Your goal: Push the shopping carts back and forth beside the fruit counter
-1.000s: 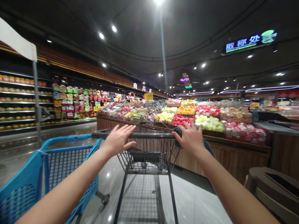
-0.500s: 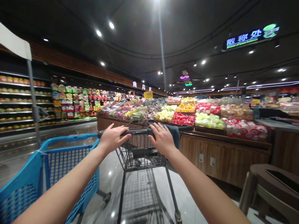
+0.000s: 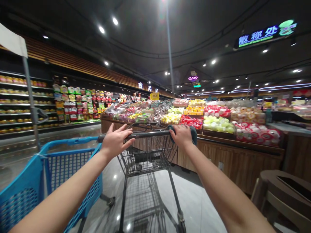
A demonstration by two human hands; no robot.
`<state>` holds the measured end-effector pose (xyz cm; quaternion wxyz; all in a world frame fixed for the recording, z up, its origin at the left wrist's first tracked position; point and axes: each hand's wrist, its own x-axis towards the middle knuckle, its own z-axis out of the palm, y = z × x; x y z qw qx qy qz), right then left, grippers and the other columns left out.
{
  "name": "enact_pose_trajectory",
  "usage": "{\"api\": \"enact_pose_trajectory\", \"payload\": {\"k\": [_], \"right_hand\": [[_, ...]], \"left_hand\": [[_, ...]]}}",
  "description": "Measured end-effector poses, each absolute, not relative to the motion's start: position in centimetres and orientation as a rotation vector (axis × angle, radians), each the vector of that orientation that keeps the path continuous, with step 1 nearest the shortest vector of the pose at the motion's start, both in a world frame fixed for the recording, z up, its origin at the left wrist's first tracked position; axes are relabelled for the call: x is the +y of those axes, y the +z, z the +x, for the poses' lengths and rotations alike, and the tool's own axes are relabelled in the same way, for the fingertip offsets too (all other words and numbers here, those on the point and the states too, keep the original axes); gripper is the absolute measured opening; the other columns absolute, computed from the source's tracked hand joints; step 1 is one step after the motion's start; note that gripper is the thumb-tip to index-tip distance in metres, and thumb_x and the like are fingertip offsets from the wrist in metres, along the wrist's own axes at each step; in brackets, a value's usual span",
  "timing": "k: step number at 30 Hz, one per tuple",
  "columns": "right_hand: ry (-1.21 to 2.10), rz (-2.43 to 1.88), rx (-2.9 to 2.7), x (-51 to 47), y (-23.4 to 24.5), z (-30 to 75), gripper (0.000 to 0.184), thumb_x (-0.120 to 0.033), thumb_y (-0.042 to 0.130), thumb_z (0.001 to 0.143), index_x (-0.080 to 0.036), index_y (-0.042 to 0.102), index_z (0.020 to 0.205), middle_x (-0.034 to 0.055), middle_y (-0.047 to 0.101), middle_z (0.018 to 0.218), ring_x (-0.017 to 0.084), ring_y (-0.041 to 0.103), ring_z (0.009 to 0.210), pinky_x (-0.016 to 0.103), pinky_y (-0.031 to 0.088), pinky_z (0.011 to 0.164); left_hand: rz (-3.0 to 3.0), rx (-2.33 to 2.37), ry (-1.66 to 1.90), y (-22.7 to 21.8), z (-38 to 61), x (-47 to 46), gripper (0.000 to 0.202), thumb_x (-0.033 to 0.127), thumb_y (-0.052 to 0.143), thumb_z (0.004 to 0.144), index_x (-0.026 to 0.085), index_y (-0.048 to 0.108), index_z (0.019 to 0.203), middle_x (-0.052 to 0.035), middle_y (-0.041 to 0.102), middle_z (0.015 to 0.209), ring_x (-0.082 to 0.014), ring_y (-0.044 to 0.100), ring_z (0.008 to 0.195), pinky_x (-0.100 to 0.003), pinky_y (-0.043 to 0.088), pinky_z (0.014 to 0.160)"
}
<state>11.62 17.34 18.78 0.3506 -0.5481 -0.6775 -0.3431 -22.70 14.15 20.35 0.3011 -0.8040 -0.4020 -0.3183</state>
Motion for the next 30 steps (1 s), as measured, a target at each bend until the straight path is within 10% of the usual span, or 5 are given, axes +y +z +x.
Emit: {"api": "enact_pose_trajectory", "payload": {"k": [9,21,30], "right_hand": [[-0.996,-1.299,-1.886,16.3,19.2,5.4,0.043,-0.051,0.039,0.097,-0.019,0.060,0.115,0.0085,0.068,0.095,0.025,0.055,0.091,0.036,0.027,0.084],[-1.074,-1.298,-1.878,16.0,19.2,11.6,0.036,-0.046,0.041,0.095,-0.017,0.061,0.102,0.0074,0.069,0.089,0.023,0.059,0.082,0.033,0.033,0.078],[-1.004,-1.298,-1.793,16.7,18.8,13.7,0.033,-0.044,0.043,0.094,-0.019,0.063,0.100,0.0081,0.070,0.093,0.025,0.061,0.085,0.036,0.036,0.079]], "left_hand": [[-1.816,-1.425,-0.599,19.6,-24.0,15.0,0.098,0.069,0.051,0.082,0.021,0.008,0.156,-0.0188,0.016,0.160,-0.0420,0.028,0.142,-0.060,0.026,0.109],[-1.848,-1.408,-0.600,20.3,-26.2,14.9,0.078,0.068,0.038,0.089,0.018,0.036,0.149,-0.0175,0.049,0.145,-0.0372,0.035,0.140,-0.062,0.017,0.112],[-1.789,-1.379,-0.633,20.8,-26.6,15.3,0.082,0.072,0.047,0.083,0.021,0.039,0.148,-0.0176,0.036,0.154,-0.0424,0.025,0.143,-0.065,0.023,0.108]]}}
